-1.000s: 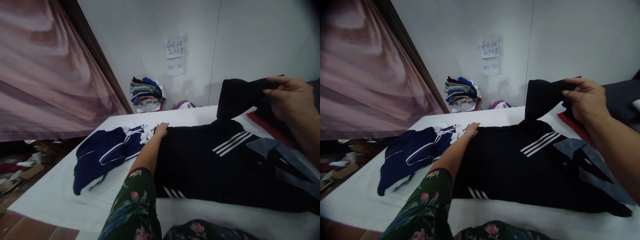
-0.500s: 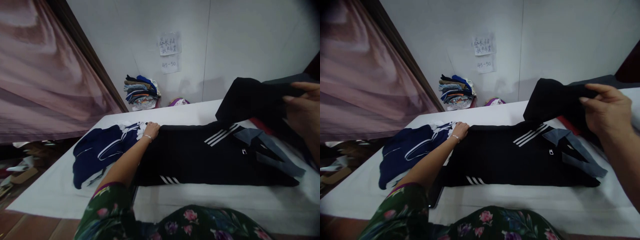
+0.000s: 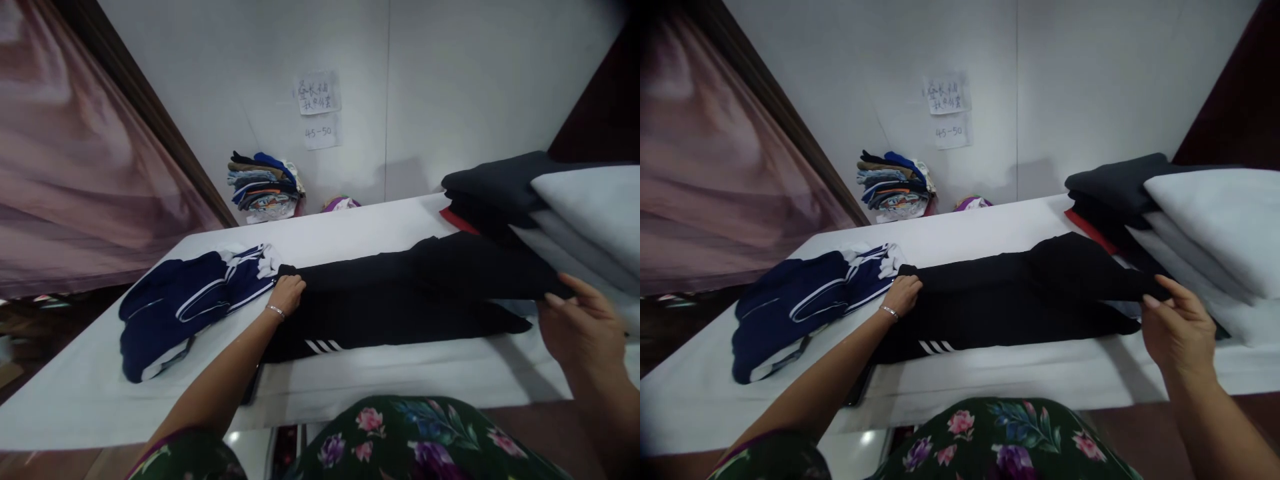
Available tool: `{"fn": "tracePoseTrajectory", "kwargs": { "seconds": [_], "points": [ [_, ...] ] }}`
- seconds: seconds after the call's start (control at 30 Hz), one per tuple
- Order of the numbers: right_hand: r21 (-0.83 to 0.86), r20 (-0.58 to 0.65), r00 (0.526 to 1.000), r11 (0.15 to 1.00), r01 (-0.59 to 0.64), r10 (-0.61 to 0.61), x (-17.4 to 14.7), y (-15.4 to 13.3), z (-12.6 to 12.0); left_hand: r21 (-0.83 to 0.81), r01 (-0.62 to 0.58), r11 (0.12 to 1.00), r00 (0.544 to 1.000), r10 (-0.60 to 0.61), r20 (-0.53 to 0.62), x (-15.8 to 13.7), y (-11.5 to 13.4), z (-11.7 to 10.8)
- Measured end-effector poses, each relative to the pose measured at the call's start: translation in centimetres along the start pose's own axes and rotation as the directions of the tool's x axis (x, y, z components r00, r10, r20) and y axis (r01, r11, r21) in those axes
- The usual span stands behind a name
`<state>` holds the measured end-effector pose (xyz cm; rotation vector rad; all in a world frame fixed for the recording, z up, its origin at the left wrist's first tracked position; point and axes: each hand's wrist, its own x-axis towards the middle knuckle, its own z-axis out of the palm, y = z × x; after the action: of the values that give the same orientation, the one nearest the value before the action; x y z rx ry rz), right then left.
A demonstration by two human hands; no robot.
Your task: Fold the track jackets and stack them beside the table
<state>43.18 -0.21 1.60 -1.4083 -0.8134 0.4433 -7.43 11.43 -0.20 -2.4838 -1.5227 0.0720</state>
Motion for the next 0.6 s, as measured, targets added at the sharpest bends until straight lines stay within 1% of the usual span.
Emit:
{"fn": "tracePoseTrajectory", "kwargs": {
  "seconds": [0.07, 0.13, 0.23, 0.3, 0.37, 0.43, 0.47, 0.5, 0.53, 0.6],
  "points": [
    [0.144, -0.03, 1.0, 0.99, 0.012, -0.008, -0.1, 0.0, -0.5, 0.025, -0.013, 1.0, 1.0, 0.013, -0.01, -0.2, 0.2, -0.3],
    [0.181, -0.042, 0.999, 0.983, -0.006, 0.013, -0.2, 0.2, -0.8, 0.038, 0.008, 0.999, 1.0, -0.008, -0.017, -0.4, 0.3, -0.2],
    [0.158, -0.03, 0.996, 0.985, -0.073, 0.079, -0.4, 0.5, -1.0, 0.031, 0.092, 0.995, 0.995, -0.094, 0.037, -0.5, 0.0, 0.2],
    [0.113, -0.034, 0.996, 0.991, -0.078, 0.082, -0.6, 0.4, -1.0, 0.044, 0.135, 0.99, 0.988, -0.138, 0.068, -0.5, -0.4, 0.2],
    [0.06, -0.052, 0.998, 0.997, -0.045, 0.048, -0.7, 0.3, -1.2, 0.062, 0.156, 0.986, 0.987, -0.158, 0.022, -0.6, -0.7, -0.1],
    [-0.038, -0.044, 0.999, 0.999, -0.023, 0.021, -0.4, 0.5, -1.6, 0.074, 0.154, 0.985, 0.987, -0.15, -0.064, -1.0, -1.0, -0.5],
    [-0.128, -0.006, 1.0, 0.992, -0.02, 0.019, -0.1, 0.8, -1.9, 0.079, 0.14, 0.987, 0.987, -0.133, -0.088, -1.2, -1.0, -0.6],
    [-0.25, 0.059, 0.998, 0.968, -0.016, 0.032, 0.3, 1.2, -2.3, 0.08, 0.114, 0.99, 0.991, -0.107, -0.083, -1.5, -0.9, -0.5],
    [-0.389, 0.149, 0.987, 0.921, -0.001, 0.065, 0.9, 1.6, -2.7, 0.075, 0.079, 0.994, 0.996, -0.076, -0.052, -1.8, -0.8, -0.4],
    [-0.625, 0.325, 0.929, 0.778, 0.071, 0.177, 2.1, 2.5, -3.4, 0.033, 0.016, 0.999, 0.999, -0.017, 0.035, -2.3, -0.6, 0.2]
  ]
}}
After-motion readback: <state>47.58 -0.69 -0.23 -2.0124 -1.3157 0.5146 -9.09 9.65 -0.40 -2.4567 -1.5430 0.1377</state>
